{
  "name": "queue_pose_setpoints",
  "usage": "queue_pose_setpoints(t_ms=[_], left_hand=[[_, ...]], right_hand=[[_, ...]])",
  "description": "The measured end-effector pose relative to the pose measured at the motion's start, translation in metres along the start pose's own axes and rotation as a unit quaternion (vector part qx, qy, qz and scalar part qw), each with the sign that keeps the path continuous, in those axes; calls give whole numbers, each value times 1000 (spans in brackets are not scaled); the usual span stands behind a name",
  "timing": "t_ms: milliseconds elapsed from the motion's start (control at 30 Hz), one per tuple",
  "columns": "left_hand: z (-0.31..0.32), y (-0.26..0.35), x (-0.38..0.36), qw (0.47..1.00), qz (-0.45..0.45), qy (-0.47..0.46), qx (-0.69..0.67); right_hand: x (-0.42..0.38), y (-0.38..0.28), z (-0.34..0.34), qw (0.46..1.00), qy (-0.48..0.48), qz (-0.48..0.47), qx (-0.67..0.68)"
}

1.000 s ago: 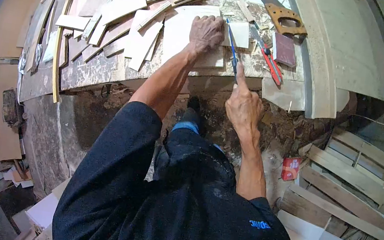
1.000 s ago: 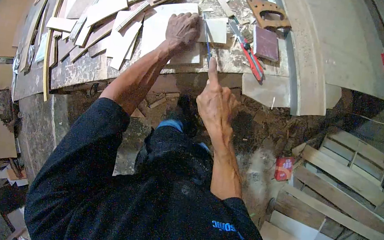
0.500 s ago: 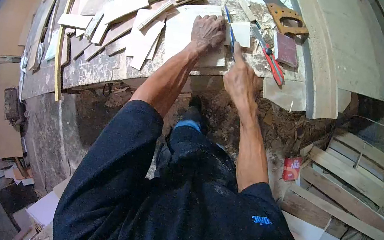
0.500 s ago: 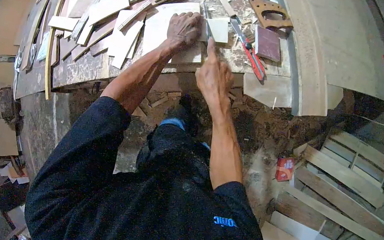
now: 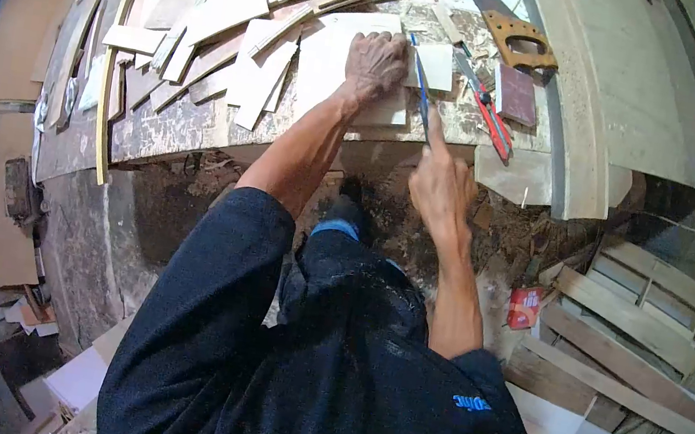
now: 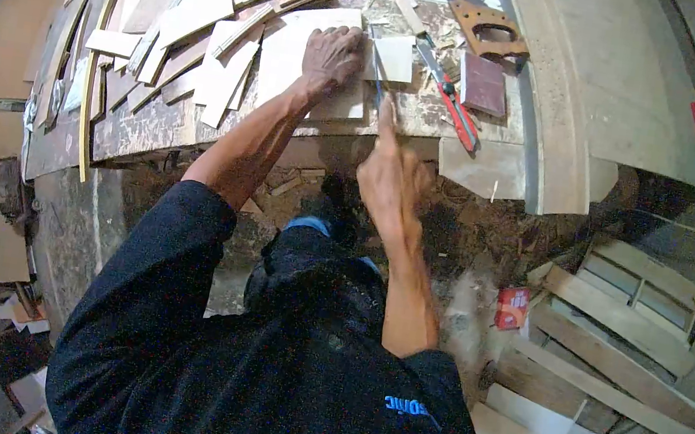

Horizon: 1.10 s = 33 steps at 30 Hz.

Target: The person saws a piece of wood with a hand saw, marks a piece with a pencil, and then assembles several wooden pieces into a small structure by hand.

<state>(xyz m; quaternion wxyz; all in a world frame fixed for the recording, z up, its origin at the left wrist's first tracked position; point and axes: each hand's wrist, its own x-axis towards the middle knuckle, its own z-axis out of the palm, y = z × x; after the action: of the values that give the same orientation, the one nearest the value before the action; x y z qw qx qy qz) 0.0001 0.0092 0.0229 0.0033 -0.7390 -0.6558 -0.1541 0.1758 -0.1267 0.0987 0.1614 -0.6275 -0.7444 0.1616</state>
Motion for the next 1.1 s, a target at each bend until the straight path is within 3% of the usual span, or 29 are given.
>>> queue_pose_setpoints(t_ms=[67,133,233,367,500,633,733,867,967,1033,1100], left_hand=[[9,-8,-6,999,26,39,-7],[10,-6,-3,998,35,56,6],[-3,-2,-2,1000,10,4,4],[0,-1,0,999,12,42,-13],[0,0,1,1000,18,16,0],[1,3,-1,1000,4,0,-8],[7,-5,-6,1000,7,26,-2],[-5,1,1,1000,14,27,-2],[-1,1,-2,1000,9,4,27],[3,-3,3,999,21,38,22],[16,-7,1,999,16,19,42]], right_hand=[[-17,-5,-13,995,-85,60,-13],[13,-5,-3,998,-59,39,5],[37,1,21,999,-10,-26,20],[-19,0,-11,998,-59,32,-1],[26,-2,15,1000,2,-11,-2],[9,6,11,999,-29,-14,-7],[-23,0,-19,993,-106,48,-20],[25,8,22,999,15,-34,-2],[10,5,7,998,-55,5,-17],[-13,1,-14,992,-119,34,-14],[-11,1,-9,990,-129,52,-9]])
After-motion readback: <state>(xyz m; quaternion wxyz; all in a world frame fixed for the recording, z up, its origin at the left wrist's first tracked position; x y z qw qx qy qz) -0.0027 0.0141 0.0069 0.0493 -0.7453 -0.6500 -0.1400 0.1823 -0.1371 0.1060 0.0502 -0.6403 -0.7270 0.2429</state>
